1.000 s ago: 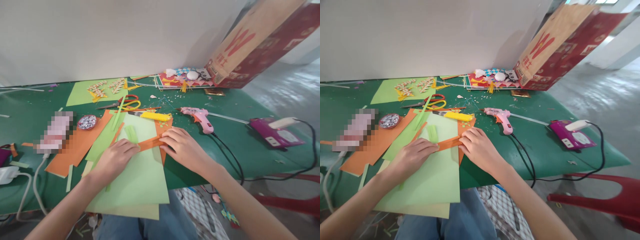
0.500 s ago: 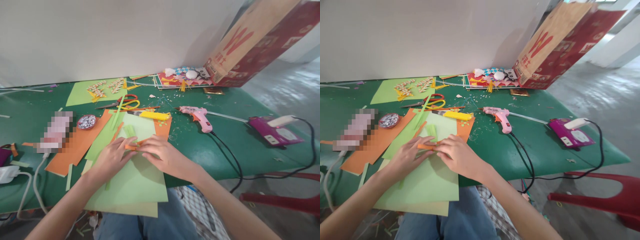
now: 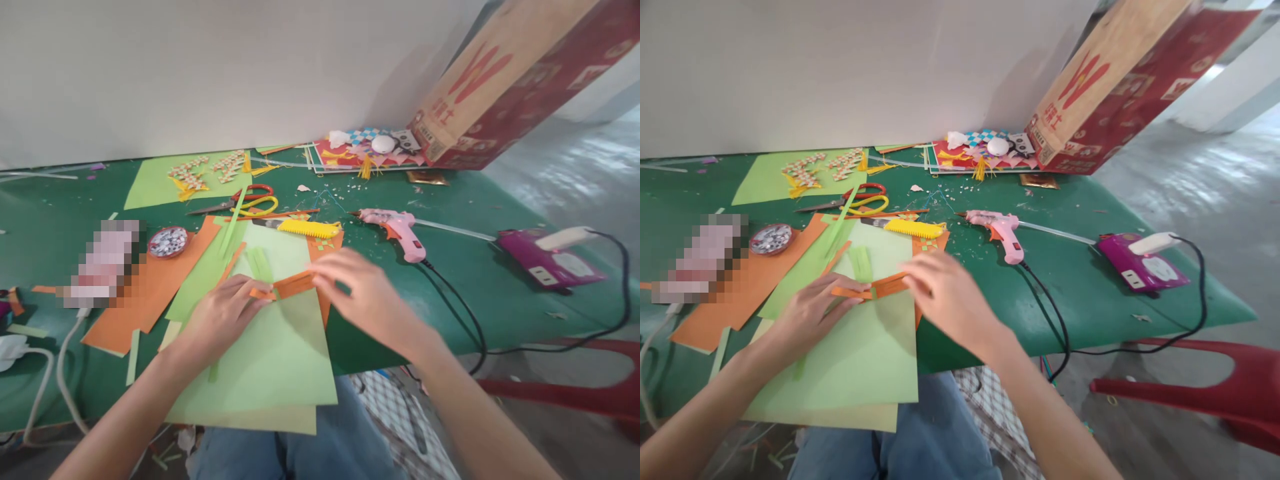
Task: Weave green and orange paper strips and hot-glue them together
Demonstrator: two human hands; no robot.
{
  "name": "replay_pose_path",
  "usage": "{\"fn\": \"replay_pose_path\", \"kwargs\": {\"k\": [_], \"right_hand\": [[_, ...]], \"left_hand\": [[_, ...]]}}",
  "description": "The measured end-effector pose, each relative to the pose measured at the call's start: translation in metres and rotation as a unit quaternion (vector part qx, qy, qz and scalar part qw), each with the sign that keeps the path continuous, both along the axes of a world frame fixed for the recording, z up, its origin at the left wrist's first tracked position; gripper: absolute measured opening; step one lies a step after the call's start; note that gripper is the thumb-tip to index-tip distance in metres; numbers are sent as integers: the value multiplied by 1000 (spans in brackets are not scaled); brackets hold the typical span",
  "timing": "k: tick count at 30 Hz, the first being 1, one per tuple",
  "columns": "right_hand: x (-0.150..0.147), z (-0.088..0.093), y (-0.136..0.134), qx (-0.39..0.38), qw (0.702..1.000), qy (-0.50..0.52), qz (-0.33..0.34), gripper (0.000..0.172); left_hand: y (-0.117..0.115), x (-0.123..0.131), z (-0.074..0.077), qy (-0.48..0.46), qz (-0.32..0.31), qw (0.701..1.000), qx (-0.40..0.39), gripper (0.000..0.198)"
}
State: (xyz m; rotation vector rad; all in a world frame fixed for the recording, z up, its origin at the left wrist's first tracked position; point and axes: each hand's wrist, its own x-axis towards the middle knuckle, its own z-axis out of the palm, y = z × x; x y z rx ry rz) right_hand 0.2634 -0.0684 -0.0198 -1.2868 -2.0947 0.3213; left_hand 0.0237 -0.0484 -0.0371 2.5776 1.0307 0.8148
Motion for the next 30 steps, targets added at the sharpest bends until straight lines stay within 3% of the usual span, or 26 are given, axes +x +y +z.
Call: {"fn": "replay_pose_path", "kwargs": {"k": [3, 5, 7, 9, 12, 15, 18, 21, 23, 27, 30], "right_hand": [[35, 6, 13, 63, 965, -94, -235, 24], [55, 9, 23, 6, 916, -194, -351, 35], [68, 7, 31, -75, 873, -271, -397, 47], [74, 2, 39, -136, 856, -294, -404, 56], [76, -8, 47, -133, 852, -276, -425, 58], [79, -10, 51, -167, 845, -229, -453, 50], [80, -1, 50, -197, 842, -203, -460, 42], [74, 12, 43, -158, 854, -199, -453, 38], [67, 17, 35, -109, 878, -191, -425, 32], [48, 13, 18, 17, 939, -156, -307, 25], [35, 5, 8, 97, 959, -163, -212, 24]], "left_hand": [[0, 0, 1, -1, -5, 1000, -11, 14], [0, -1, 1, -2, -5, 1000, -13, 13], [0, -1, 1, -2, -5, 1000, -12, 12], [0, -2, 0, -2, -7, 1000, -6, 11], [0, -2, -1, -1, 0, 1000, -5, 12], [0, -2, -1, -2, 4, 1000, -11, 12], [0, -2, 1, 4, 1, 1000, -17, 11], [0, -3, 3, 15, -3, 1000, -21, 12], [0, -3, 4, 20, -4, 1000, -18, 12], [0, -3, 5, 24, -4, 1000, -13, 13], [1, -3, 5, 25, -2, 999, -21, 16]]}}
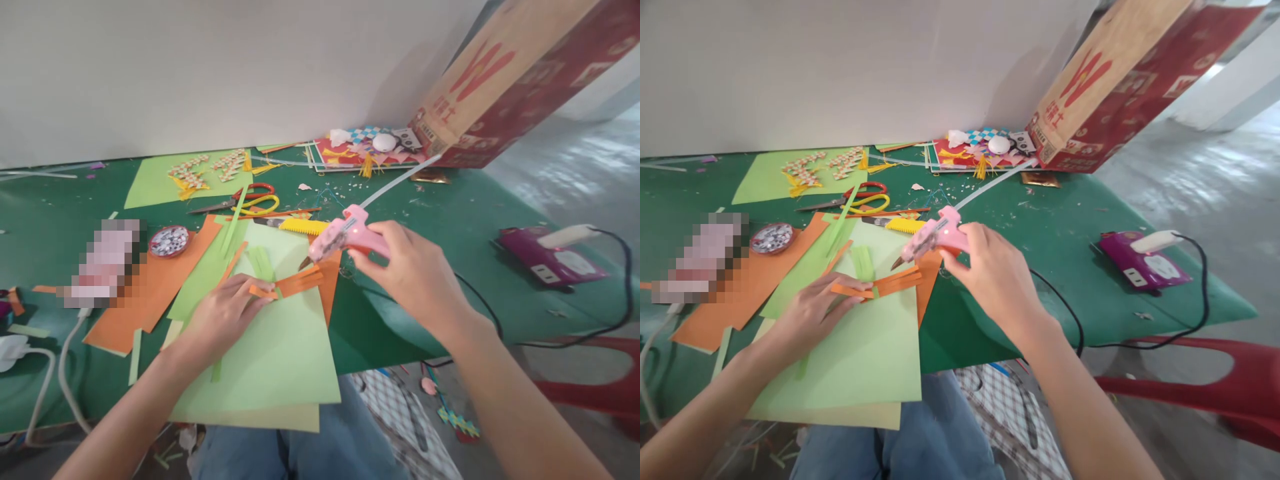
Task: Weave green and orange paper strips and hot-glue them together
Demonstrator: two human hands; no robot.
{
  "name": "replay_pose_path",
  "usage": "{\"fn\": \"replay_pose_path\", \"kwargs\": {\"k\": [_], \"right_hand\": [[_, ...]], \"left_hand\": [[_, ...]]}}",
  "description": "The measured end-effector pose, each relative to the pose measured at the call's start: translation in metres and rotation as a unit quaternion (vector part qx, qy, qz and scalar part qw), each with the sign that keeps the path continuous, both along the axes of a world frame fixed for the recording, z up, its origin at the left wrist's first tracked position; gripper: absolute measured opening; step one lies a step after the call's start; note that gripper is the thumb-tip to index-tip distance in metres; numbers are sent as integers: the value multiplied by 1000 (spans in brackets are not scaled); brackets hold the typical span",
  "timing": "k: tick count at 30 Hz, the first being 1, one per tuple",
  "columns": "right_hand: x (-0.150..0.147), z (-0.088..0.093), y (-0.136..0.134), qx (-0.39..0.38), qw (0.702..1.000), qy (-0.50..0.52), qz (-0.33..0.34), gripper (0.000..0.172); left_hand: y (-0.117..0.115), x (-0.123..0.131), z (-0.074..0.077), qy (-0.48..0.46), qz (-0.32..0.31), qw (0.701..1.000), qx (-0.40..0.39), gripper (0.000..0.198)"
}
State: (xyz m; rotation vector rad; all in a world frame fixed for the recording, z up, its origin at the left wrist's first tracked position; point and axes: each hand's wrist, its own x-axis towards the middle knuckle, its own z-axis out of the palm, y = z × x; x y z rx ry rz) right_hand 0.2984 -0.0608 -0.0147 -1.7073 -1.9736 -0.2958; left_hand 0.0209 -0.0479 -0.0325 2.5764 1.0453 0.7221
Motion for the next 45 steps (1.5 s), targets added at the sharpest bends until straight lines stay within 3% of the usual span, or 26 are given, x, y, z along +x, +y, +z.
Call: {"fn": "replay_pose_path", "kwargs": {"k": [4, 11, 36, 45], "right_hand": [[-12, -7, -7, 14, 997, -45, 68, 22], [-20, -7, -7, -9, 992, -85, 97, 19], [-23, -11, -8, -12, 989, -105, 98, 19], [-24, -10, -9, -7, 990, -111, 92, 19]], "left_hand": [[0, 1, 0, 1, 6, 1000, -13, 18], [-1, 1, -1, 0, 11, 1000, -20, 21], [-1, 2, -7, -28, 6, 1000, 1, 13], [-2, 0, -4, 33, 19, 999, -3, 14]]}}
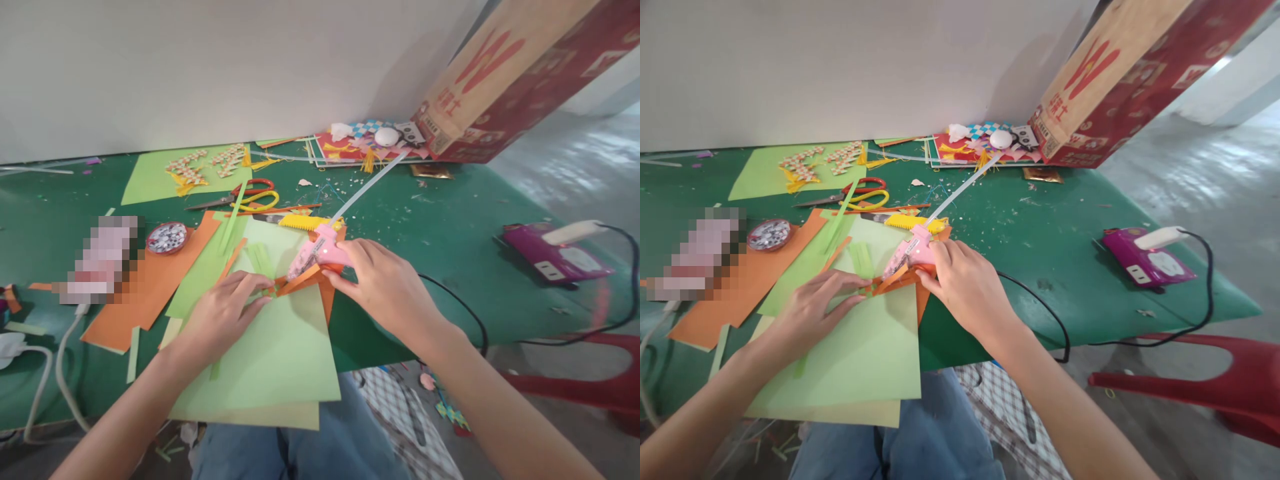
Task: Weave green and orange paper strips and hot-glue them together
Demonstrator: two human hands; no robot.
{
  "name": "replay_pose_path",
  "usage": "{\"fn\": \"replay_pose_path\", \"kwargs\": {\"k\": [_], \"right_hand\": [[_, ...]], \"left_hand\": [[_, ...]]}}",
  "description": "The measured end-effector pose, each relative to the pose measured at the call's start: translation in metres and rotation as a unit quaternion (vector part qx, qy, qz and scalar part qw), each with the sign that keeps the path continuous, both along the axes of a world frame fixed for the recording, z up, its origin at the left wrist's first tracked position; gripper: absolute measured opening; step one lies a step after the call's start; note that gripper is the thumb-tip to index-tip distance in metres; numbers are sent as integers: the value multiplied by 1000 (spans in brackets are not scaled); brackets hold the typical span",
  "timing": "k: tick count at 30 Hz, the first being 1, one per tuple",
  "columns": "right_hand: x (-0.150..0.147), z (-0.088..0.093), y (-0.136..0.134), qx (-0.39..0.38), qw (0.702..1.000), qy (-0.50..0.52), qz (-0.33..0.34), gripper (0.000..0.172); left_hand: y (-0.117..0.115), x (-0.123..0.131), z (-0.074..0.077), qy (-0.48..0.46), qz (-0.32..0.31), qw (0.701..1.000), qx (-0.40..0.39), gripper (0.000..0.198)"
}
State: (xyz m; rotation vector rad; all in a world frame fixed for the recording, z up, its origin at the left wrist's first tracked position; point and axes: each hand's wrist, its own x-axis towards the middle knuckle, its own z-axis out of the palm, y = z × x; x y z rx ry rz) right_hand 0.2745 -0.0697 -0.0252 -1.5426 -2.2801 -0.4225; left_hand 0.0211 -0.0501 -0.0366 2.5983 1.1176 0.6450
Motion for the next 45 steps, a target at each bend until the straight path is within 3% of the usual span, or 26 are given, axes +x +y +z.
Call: {"fn": "replay_pose_path", "kwargs": {"k": [8, 17, 34, 41, 45], "right_hand": [[4, -4, 1, 17, 998, 67, -14, 23], [30, 0, -2, 10, 978, 184, -98, 31], [48, -6, -11, -12, 968, 204, -147, 35], [48, -6, -10, -24, 966, 207, -155, 37], [47, -6, -11, -22, 966, 207, -156, 37]], "left_hand": [[-4, 17, 11, 60, 7, 997, 54, 21], [-5, 27, 19, 97, 28, 990, 98, 23], [-8, 33, 18, 122, 35, 983, 132, 27], [-7, 32, 19, 89, 52, 992, 66, 24], [-7, 31, 19, 98, 46, 991, 83, 23]]}}
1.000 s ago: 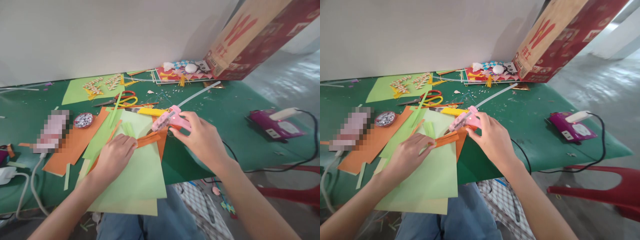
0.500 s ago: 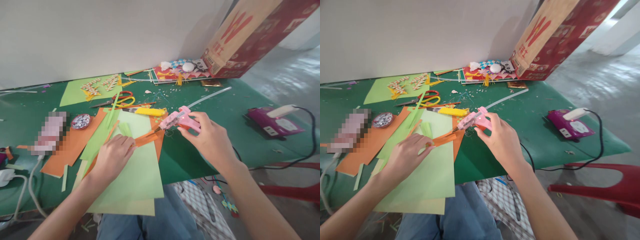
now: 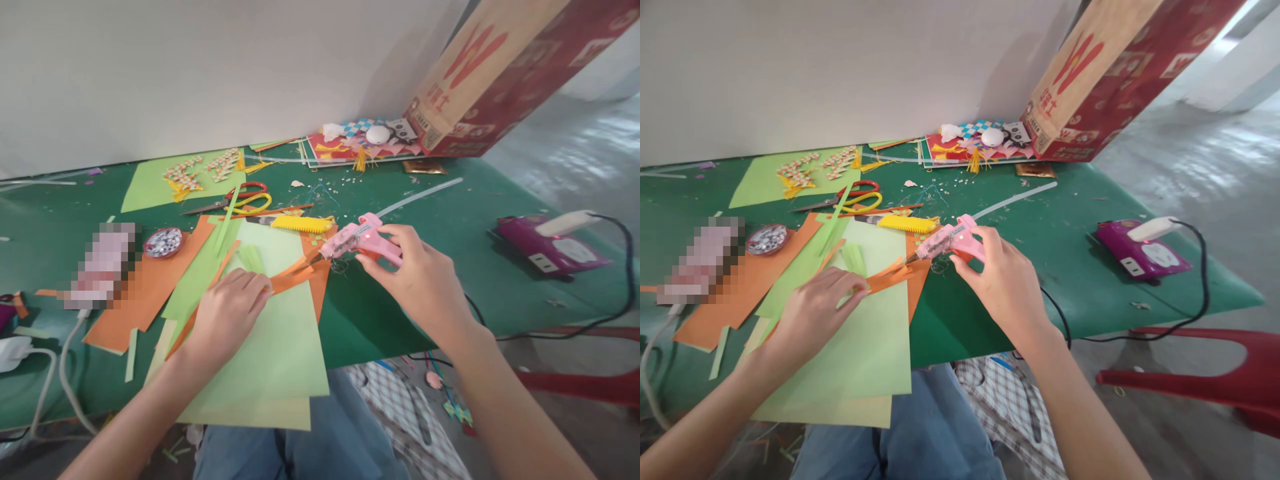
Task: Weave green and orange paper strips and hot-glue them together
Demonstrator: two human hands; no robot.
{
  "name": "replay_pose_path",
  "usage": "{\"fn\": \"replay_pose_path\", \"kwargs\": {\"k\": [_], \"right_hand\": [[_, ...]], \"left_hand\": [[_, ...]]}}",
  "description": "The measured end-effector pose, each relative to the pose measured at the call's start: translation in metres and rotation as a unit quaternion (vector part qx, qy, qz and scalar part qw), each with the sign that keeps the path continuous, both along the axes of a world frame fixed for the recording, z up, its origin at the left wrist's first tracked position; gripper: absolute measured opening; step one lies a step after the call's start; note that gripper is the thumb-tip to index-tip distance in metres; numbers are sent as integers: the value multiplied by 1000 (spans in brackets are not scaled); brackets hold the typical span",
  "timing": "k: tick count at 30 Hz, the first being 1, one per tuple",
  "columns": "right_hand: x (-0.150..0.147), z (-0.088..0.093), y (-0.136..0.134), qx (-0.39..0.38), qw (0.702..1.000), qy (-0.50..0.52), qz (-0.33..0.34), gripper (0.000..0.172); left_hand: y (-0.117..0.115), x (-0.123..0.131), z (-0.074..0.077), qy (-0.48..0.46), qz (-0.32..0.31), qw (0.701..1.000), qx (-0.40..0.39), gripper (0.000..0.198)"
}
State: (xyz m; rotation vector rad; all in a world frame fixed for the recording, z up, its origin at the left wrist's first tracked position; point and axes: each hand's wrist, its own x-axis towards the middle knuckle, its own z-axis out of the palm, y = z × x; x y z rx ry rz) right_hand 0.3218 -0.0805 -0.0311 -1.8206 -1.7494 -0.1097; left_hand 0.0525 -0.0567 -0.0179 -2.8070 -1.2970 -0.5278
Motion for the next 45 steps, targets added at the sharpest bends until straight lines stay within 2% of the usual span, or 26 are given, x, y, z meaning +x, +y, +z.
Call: {"fn": "replay_pose_path", "kwargs": {"k": [8, 14, 23, 28, 33, 41, 45], "right_hand": [[-1, -1, 0, 1, 1000, 2, -2, 37], [-2, 1, -2, 2, 1000, 5, 0, 35], [-1, 1, -2, -12, 1000, -4, -6, 36], [-1, 0, -2, 2, 1000, -2, 0, 33], [-2, 0, -3, 1, 1000, -4, -10, 33], [9, 1, -4, 10, 999, -1, -53, 33], [11, 1, -4, -47, 995, 11, -85, 37]], "left_hand": [[-2, 0, -1, 12, -11, 999, 30, 25], [0, -2, -2, -10, -8, 1000, -1, 24], [0, -1, -1, -1, -20, 1000, 21, 22], [1, -4, -3, 2, -31, 999, 18, 27], [2, -8, -4, -1, -35, 999, 5, 20], [4, -12, -3, 20, -108, 991, 77, 26], [6, -19, -3, 40, -153, 982, 101, 25]]}}
